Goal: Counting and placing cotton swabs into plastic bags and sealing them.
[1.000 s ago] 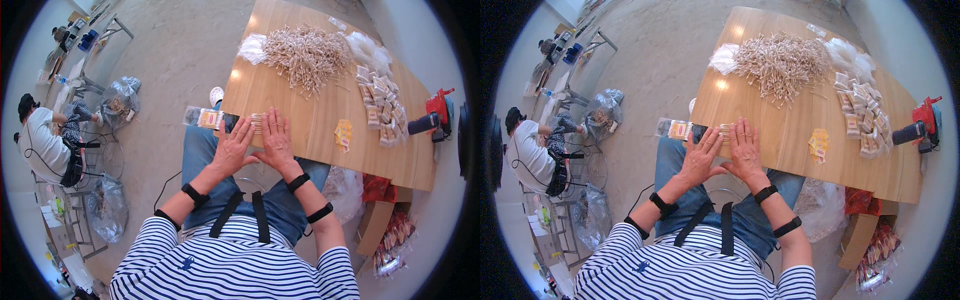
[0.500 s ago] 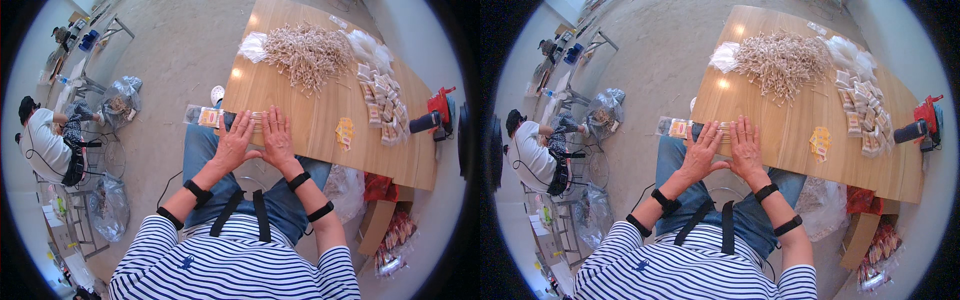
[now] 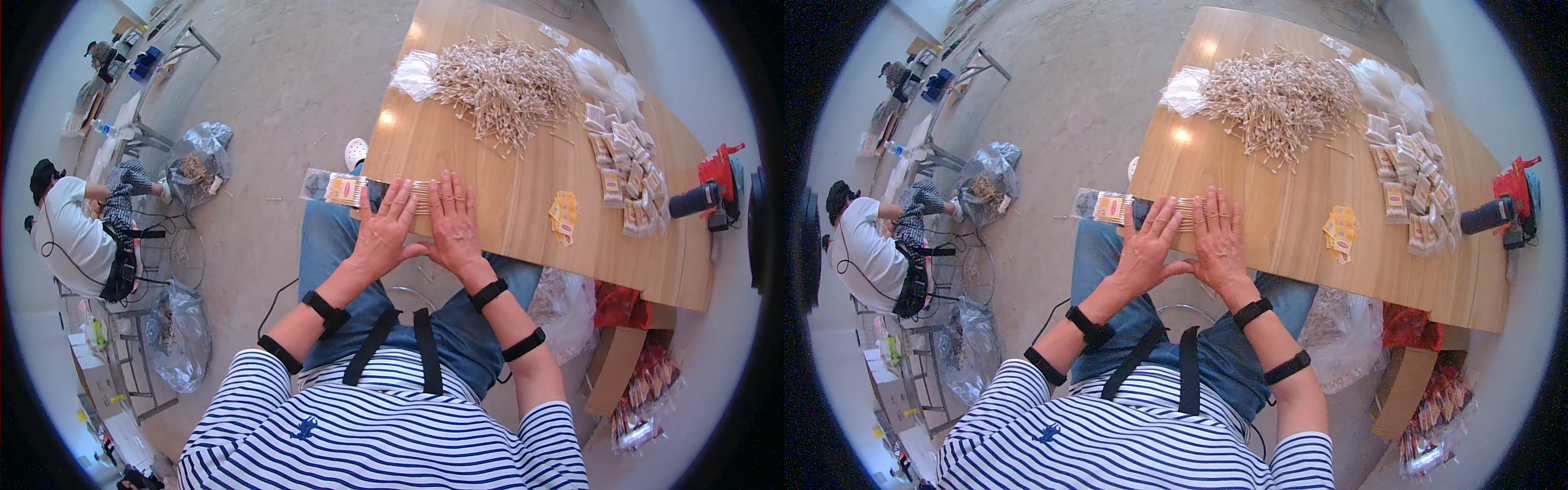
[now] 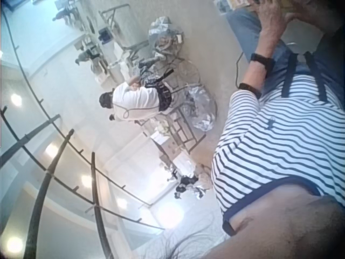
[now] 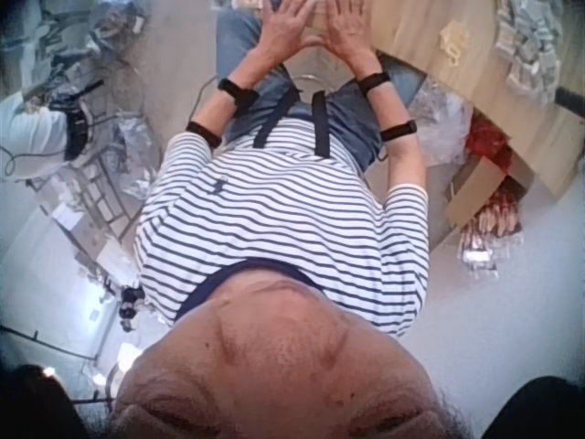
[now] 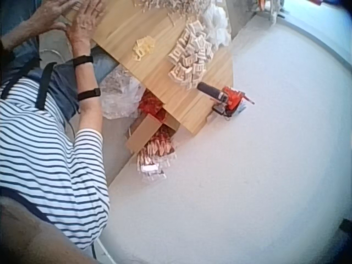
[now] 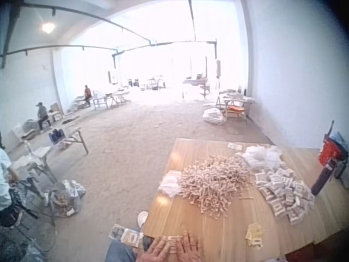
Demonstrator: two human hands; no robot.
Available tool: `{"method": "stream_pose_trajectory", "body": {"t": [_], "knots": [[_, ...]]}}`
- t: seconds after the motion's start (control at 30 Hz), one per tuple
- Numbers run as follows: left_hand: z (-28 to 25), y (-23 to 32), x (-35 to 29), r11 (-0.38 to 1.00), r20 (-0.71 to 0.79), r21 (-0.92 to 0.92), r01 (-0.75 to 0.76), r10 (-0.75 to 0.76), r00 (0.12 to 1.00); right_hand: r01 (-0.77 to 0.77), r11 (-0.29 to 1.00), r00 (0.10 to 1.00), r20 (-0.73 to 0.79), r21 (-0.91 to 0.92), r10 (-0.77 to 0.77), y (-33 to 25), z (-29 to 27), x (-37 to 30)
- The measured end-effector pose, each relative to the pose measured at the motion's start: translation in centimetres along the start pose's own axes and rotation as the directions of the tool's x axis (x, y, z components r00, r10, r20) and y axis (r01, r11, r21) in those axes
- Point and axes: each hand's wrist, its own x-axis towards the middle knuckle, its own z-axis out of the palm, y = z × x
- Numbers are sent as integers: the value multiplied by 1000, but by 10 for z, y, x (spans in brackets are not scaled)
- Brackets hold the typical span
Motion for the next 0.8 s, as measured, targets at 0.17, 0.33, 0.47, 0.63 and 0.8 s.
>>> {"method": "stream_pose_trajectory", "body": {"t": [0.17,0.33,0.47,0.63,0.8], "knots": [[6,-5,-1,927,-151,-368,-71,16,988,22,999,999,-44,-27,-23,4,6,-1],[24,-8,29,685,-234,-727,-48,-182,955,14,1000,1000,14,23,-15,0,-3,0],[31,-5,41,554,-248,-831,-44,-300,921,6,1000,1000,20,6,-7,-2,-3,2],[25,1,44,406,-164,-914,4,-377,912,-26,999,999,27,38,25,-20,5,8],[22,-3,43,335,-114,-942,20,-375,920,-27,1000,999,32,13,26,-25,9,9]]}}
